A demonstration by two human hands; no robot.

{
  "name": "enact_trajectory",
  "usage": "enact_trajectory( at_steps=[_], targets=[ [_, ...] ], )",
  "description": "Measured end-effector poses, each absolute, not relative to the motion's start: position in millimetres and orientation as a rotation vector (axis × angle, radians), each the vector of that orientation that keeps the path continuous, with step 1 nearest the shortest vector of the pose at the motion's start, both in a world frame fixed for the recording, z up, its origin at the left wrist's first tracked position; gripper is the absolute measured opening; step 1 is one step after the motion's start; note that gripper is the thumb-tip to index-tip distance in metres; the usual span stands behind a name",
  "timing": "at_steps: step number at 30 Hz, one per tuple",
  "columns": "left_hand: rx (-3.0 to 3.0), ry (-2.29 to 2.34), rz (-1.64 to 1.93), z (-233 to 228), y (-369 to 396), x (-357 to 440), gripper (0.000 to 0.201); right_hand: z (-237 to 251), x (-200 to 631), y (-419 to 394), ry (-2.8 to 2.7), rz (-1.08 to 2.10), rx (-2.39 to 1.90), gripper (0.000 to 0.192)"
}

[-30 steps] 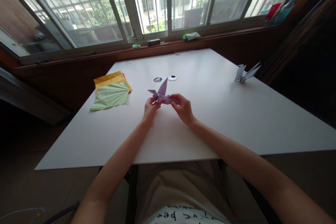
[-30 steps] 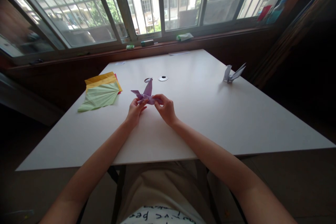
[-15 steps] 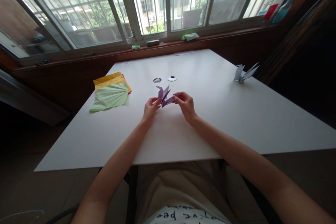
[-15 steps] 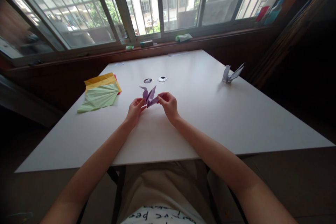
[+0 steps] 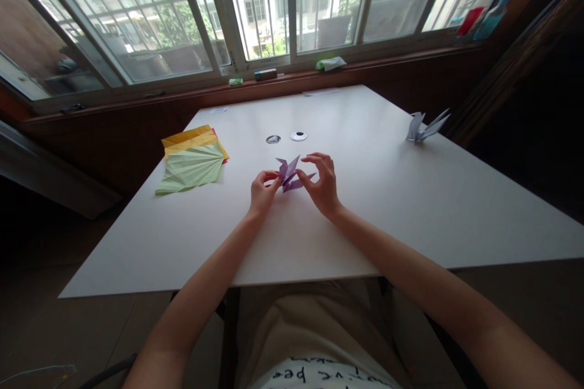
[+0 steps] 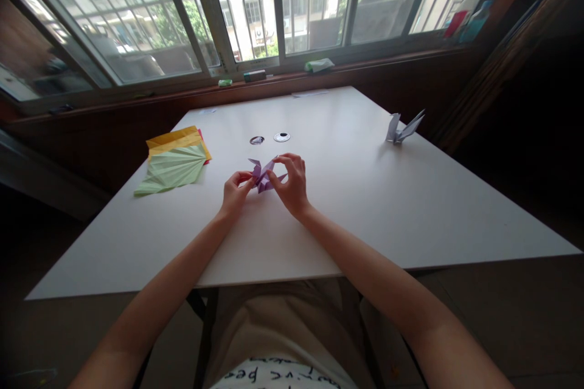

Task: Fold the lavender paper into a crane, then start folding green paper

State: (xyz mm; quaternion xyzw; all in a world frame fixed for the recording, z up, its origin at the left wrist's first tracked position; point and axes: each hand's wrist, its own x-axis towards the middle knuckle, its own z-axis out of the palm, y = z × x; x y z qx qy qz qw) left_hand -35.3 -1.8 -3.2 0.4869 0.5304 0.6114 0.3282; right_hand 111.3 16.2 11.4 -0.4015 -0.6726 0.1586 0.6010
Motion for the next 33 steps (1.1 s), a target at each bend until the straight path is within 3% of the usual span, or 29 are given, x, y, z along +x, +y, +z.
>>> enact_trajectory(
  at_steps=[3, 17, 33],
  targets=[
    [1.314, 1.431, 1.646, -2.4, -2.3, -36.2, 0.021, 12.5, 110.6, 13.6, -1.699, 0.199, -0.891, 0.018],
    [1.307, 1.464, 1.695, -4.4, -0.8, -37.3, 0.023, 11.5, 110.8, 12.9, -1.791, 0.148, -0.818, 0.006],
    [1.309, 1.444, 1.665, -7.8, 0.7, -38.2, 0.023, 8.7, 110.4, 16.0, -1.817, 0.15, -0.775, 0.012]
  ],
)
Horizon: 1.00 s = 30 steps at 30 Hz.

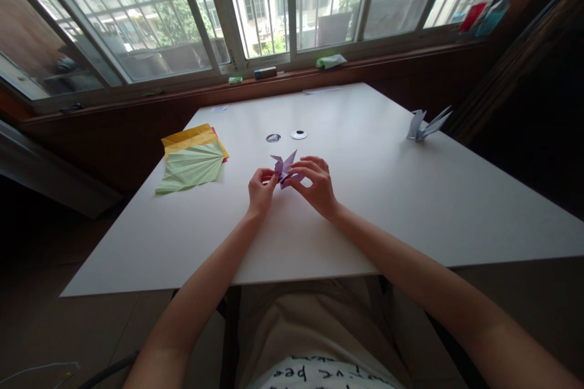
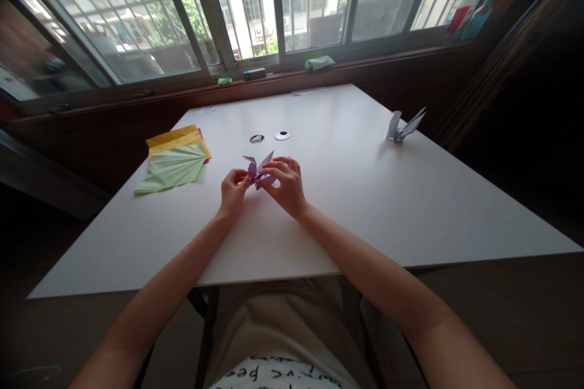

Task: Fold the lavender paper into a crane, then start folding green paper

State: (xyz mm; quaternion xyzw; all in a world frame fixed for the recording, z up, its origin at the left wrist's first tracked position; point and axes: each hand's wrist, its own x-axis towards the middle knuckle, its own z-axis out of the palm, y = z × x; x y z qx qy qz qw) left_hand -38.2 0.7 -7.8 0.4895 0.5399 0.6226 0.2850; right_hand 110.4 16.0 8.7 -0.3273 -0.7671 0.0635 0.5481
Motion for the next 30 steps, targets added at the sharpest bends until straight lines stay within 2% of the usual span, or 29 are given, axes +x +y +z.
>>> enact_trajectory(
  at_steps=[30],
  targets=[
    [1.274, 1.43, 1.655, -9.2, 1.2, -38.3, 0.024, 10.5, 109.2, 13.9, -1.83, 0.17, -0.772, 0.005]
  ],
)
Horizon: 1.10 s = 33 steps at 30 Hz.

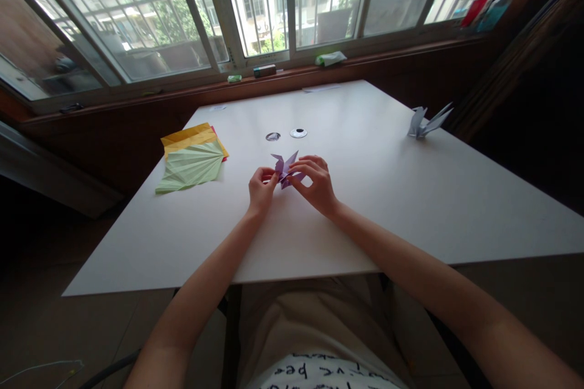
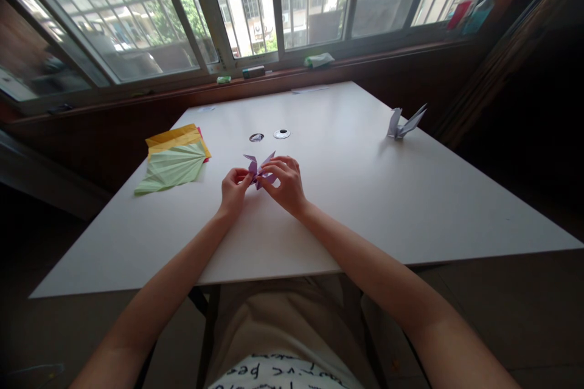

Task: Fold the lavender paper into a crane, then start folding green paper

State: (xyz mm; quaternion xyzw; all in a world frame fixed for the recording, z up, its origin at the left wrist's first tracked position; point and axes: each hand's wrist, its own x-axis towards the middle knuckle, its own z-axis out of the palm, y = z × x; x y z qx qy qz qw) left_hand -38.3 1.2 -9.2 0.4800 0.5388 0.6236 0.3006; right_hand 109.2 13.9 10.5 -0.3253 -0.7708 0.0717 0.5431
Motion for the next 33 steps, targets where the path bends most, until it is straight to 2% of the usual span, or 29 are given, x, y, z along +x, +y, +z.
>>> enact_trajectory(
  at_steps=[12, 33],
  targets=[
    [1.291, 1.441, 1.646, -11.2, 2.6, -40.2, 0.026, 7.3, 108.9, 16.0, -1.833, 0.18, -0.742, 0.011],
    [1.335, 1.48, 1.618, -9.5, 1.8, -38.6, 0.021, 8.2, 108.9, 10.8, -1.853, -0.039, -0.794, 0.013]
  ],
)
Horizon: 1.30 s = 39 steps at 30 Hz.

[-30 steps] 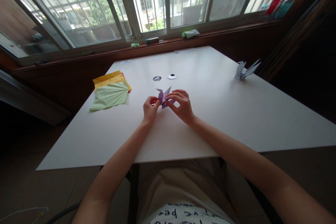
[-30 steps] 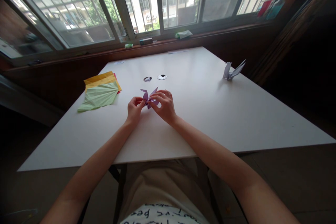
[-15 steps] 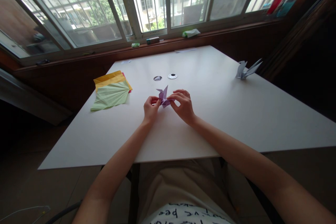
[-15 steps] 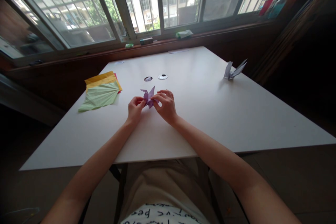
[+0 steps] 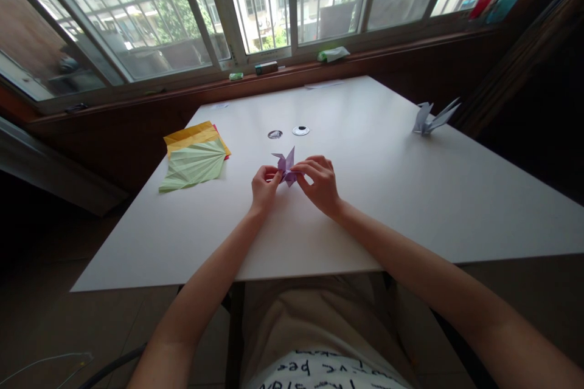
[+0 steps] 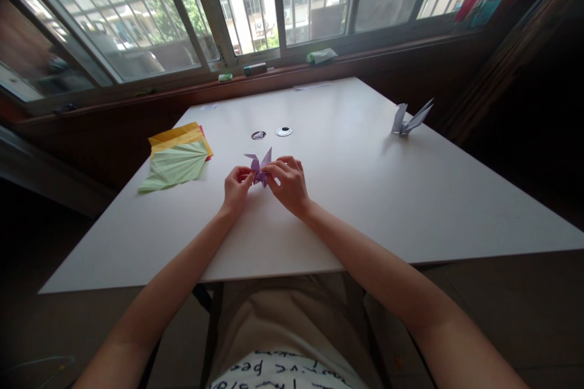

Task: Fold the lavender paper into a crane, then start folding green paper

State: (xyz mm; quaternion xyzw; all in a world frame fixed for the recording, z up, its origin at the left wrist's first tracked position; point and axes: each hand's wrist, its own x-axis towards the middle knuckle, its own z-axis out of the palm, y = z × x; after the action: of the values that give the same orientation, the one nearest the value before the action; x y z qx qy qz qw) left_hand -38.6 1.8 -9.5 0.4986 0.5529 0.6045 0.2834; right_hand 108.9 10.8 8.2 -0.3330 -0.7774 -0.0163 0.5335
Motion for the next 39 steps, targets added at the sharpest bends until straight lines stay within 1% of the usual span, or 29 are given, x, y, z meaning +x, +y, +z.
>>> enact_trajectory(
  at_steps=[7, 14, 18, 21, 28, 31, 33, 36, 39],
  targets=[
    [1.34, 1.473, 1.615, -9.0, 1.2, -38.4, 0.021, 7.7, 109.0, 12.6, -1.851, 0.011, -0.755, 0.013],
    [1.344, 1.469, 1.618, -8.7, 1.4, -38.4, 0.021, 6.4, 108.7, 9.1, -1.813, 0.39, -0.654, 0.019],
    [1.337, 1.473, 1.622, -9.2, 2.0, -38.1, 0.02, 4.1, 108.0, 9.8, -1.77, 0.497, -0.622, 0.018],
    [1.334, 1.475, 1.625, -9.8, 2.6, -38.3, 0.02, 4.0, 107.9, 10.6, -1.747, 0.516, -0.615, 0.019],
    [1.343, 1.468, 1.618, -8.2, 1.4, -37.7, 0.02, 4.9, 107.3, 10.2, -1.714, 0.448, -0.712, 0.02],
    [1.347, 1.467, 1.612, -7.0, 0.4, -37.2, 0.02, 6.4, 106.9, 10.1, -1.664, 0.494, -0.755, 0.021],
    [1.35, 1.469, 1.607, -6.6, 0.0, -37.1, 0.019, 8.6, 106.9, 9.5, -1.632, 0.529, -0.778, 0.018],
    [1.359, 1.477, 1.605, -6.8, 0.1, -37.4, 0.019, 11.9, 106.8, 7.8, -1.598, 0.638, -0.82, 0.008],
    [1.38, 1.487, 1.612, -7.0, 0.1, -37.4, 0.019, 13.1, 105.8, 6.8, -1.534, 0.856, -0.802, 0.011]
  ],
)
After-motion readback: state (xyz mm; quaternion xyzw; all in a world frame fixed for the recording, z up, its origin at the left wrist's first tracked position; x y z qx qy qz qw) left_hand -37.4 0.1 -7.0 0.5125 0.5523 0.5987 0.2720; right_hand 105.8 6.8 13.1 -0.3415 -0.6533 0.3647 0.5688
